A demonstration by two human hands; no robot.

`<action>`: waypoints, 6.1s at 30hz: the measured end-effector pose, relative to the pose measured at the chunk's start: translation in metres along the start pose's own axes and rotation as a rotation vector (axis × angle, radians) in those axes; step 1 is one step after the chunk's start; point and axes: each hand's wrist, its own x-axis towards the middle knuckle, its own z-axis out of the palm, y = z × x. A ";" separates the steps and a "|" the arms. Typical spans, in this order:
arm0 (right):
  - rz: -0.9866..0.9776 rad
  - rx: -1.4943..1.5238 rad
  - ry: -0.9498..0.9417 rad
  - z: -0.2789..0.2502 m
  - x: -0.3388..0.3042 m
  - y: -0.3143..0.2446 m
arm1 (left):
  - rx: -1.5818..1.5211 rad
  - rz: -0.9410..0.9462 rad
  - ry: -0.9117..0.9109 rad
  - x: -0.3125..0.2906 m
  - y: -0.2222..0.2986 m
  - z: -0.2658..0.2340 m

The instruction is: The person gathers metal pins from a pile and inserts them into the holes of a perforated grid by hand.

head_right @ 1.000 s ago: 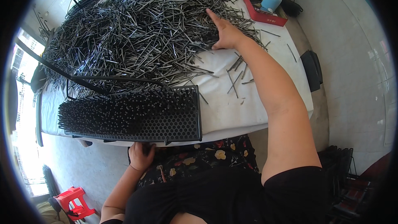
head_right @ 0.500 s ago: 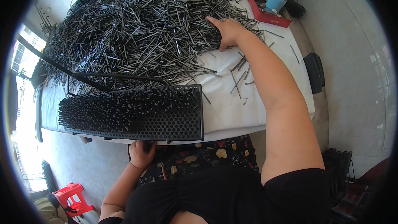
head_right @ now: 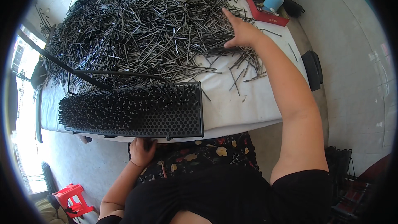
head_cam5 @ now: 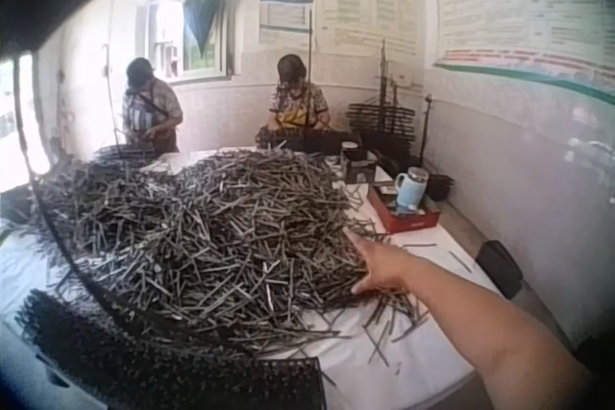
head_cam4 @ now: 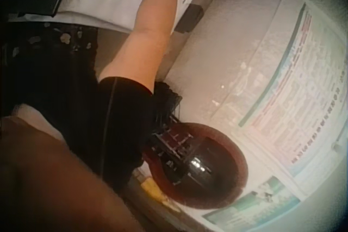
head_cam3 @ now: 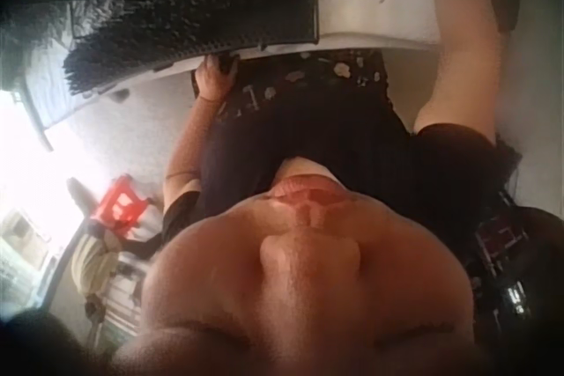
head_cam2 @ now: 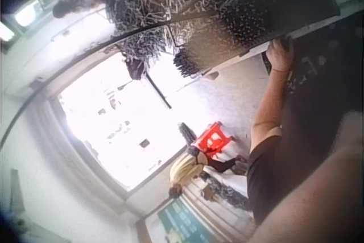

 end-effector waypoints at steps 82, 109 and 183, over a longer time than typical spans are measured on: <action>0.146 -0.318 0.156 -0.011 0.090 -0.050 | -0.056 0.038 0.031 0.005 -0.003 0.000; -0.071 0.796 0.809 0.090 0.032 -0.037 | -0.097 0.005 0.050 0.006 -0.006 0.004; -0.274 0.644 0.277 0.100 -0.228 -0.296 | -1.138 -0.770 -0.574 -0.016 0.119 -0.068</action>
